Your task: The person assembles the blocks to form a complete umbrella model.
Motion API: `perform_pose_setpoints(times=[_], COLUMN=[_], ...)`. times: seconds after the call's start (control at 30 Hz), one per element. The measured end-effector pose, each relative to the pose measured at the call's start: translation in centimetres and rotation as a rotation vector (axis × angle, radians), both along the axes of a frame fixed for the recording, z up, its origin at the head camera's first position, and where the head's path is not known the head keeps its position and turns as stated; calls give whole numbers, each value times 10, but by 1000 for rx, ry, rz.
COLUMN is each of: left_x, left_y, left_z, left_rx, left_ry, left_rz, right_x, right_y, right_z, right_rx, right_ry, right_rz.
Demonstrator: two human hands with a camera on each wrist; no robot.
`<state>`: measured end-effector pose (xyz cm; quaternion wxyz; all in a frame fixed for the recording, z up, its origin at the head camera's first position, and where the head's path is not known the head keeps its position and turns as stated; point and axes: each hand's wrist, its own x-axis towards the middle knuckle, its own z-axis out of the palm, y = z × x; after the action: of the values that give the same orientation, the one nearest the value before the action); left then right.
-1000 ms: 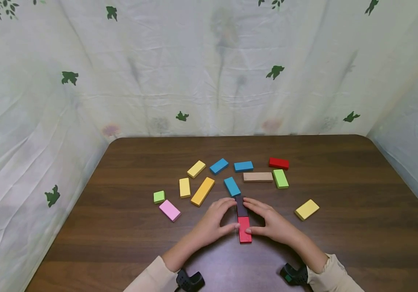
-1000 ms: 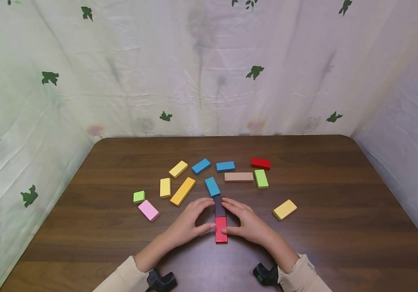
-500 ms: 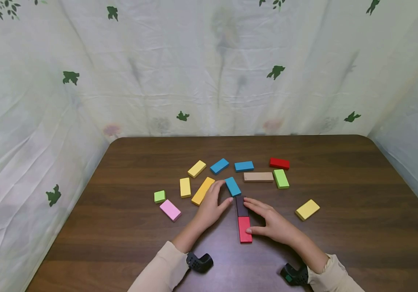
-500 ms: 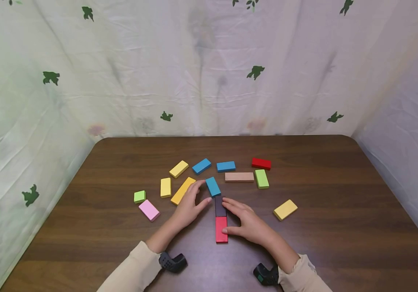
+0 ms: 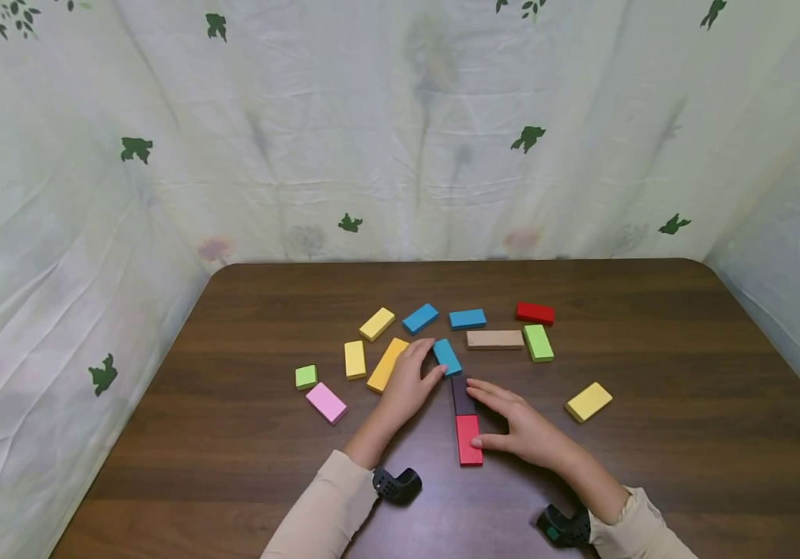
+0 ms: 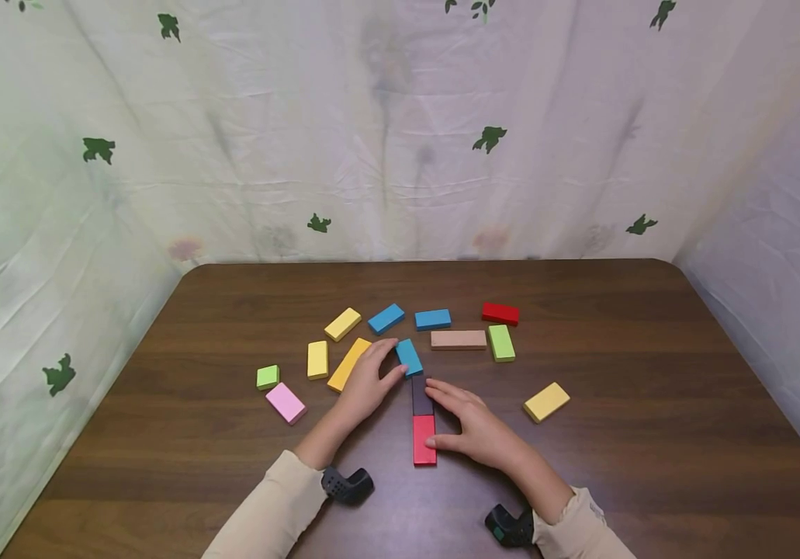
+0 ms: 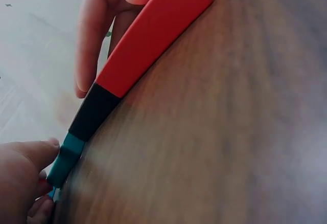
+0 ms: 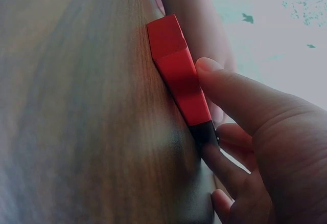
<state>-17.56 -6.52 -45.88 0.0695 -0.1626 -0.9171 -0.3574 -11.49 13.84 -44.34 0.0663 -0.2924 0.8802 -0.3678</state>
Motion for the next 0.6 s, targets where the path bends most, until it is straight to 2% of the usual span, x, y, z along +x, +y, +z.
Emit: perform_pose_setpoints(times=[0.13, 0.4, 0.6], left_x=[-3, -5, -7], left_y=[2, 4, 5], left_z=[0, 4, 3], left_rx=[-16, -67, -69], left_ry=[-6, -7, 0], left_rz=[3, -54, -84], right_x=[0, 0, 0], right_y=[0, 0, 0], right_z=[0, 0, -1], right_rx=[-3, -1, -1], right_ry=[-5, 0, 7], right_rz=[-1, 1, 3])
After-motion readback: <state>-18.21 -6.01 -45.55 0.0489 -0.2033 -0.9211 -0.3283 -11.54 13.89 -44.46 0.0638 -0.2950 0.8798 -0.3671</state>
